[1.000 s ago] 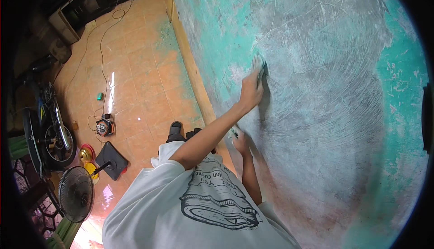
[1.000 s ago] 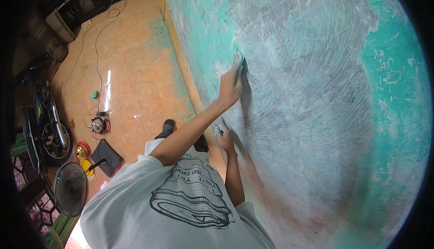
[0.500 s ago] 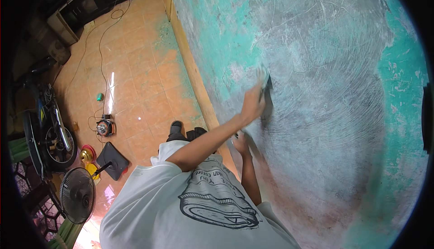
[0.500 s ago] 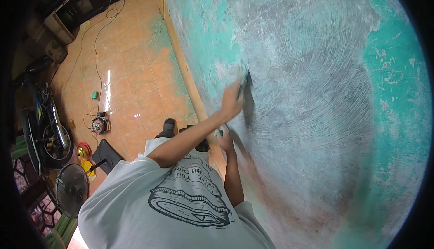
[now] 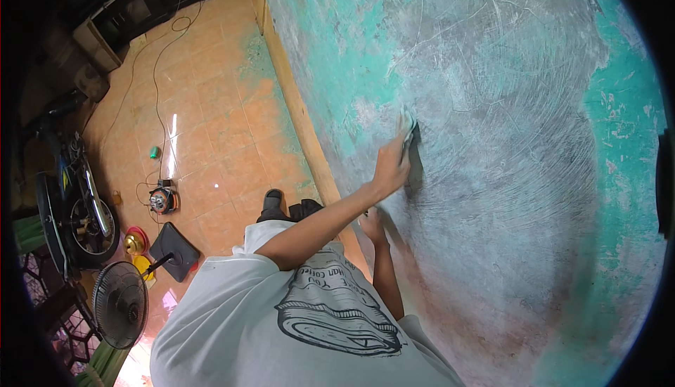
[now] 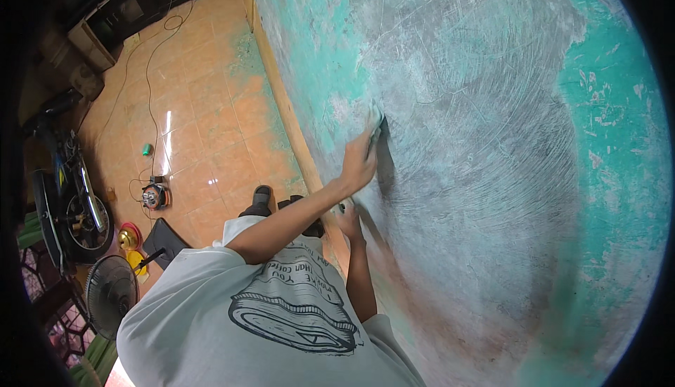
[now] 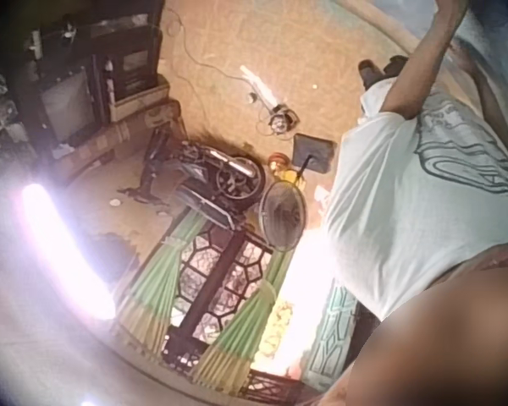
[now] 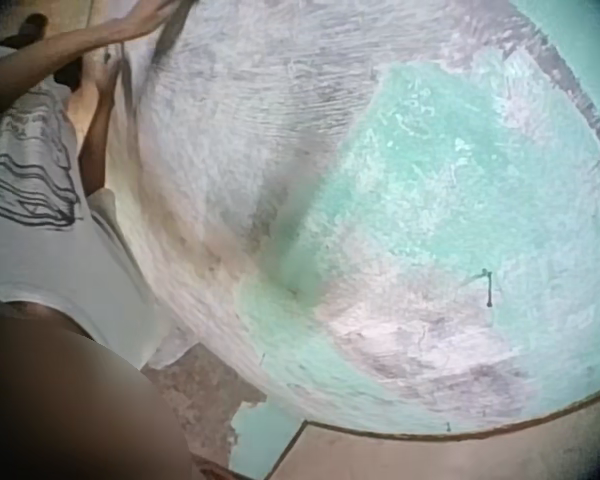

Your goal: Sanding and applying putty or plaster to a wall to repair surfaces.

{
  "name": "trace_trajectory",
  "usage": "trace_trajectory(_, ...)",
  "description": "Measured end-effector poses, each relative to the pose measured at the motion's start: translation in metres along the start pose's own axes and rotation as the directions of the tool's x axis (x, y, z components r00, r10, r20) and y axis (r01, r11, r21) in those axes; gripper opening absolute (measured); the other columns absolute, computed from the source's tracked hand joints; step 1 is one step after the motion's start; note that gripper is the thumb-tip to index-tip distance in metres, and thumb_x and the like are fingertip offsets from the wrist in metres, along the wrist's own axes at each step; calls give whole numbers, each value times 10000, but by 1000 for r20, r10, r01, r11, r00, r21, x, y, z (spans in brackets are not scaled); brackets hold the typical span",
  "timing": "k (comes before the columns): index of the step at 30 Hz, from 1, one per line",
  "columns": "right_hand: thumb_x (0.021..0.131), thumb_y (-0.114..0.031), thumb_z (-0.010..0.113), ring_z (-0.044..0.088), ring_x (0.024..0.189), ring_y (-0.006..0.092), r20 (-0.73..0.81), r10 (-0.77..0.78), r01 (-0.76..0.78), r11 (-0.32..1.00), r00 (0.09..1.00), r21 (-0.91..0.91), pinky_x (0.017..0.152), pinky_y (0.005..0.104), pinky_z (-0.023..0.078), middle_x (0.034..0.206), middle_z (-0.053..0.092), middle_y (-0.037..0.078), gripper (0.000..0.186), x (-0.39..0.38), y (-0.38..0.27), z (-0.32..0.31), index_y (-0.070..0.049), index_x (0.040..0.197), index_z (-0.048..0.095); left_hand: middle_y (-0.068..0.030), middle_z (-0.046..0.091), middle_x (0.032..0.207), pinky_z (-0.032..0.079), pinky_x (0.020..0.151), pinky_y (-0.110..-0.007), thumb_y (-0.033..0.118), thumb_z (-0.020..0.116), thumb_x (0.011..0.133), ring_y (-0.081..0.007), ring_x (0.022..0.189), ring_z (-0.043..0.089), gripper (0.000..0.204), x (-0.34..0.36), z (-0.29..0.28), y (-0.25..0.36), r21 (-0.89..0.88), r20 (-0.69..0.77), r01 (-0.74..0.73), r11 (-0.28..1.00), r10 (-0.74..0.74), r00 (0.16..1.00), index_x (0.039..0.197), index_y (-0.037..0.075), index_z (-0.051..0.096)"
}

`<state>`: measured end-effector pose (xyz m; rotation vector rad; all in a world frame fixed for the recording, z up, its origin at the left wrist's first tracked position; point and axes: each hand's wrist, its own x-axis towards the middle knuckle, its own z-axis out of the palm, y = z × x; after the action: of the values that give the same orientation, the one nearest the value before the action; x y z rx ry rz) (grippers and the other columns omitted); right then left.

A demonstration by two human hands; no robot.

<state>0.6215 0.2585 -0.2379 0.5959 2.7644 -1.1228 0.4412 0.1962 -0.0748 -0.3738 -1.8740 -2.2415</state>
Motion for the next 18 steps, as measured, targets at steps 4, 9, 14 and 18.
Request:
trace_trajectory(4,879,-185,577,645,946,446,133,190,-202,975,973,88,778,489,476,954,662,273,296,3,2,-5,44,1066,607,-332,598,1031,482,759,-492,-74,491,888,-514,945,578,527,37,-12,3,91,103,174,981,-183,978,1403,42,486)
trace_trajectory(9,908,-169,566,628,765,331,38,36,-33,998,999,-61,700,434,476,842,647,201,243,-2,3,-4,29,1045,599,-335,594,1024,477,762,-507,-80,494,876,-511,949,581,574,2,-3,-5,19,39,13,1000,-14,999,1430,66,465)
trace_trajectory(14,897,-152,564,617,766,356,60,62,-65,996,996,55,728,437,481,838,643,201,243,5,16,-2,31,1053,601,-309,500,1267,489,858,-432,-41,496,920,-473,1065,576,542,37,-10,-2,49,76,31,998,-34,997,1451,49,435)
trace_trajectory(18,889,-153,570,639,827,383,100,82,-85,996,992,29,757,435,489,901,657,240,281,4,-3,-10,37,1093,607,-304,382,1445,487,919,-415,-17,482,950,-462,1166,542,527,17,-9,-2,82,72,31,996,-37,997,1467,42,401)
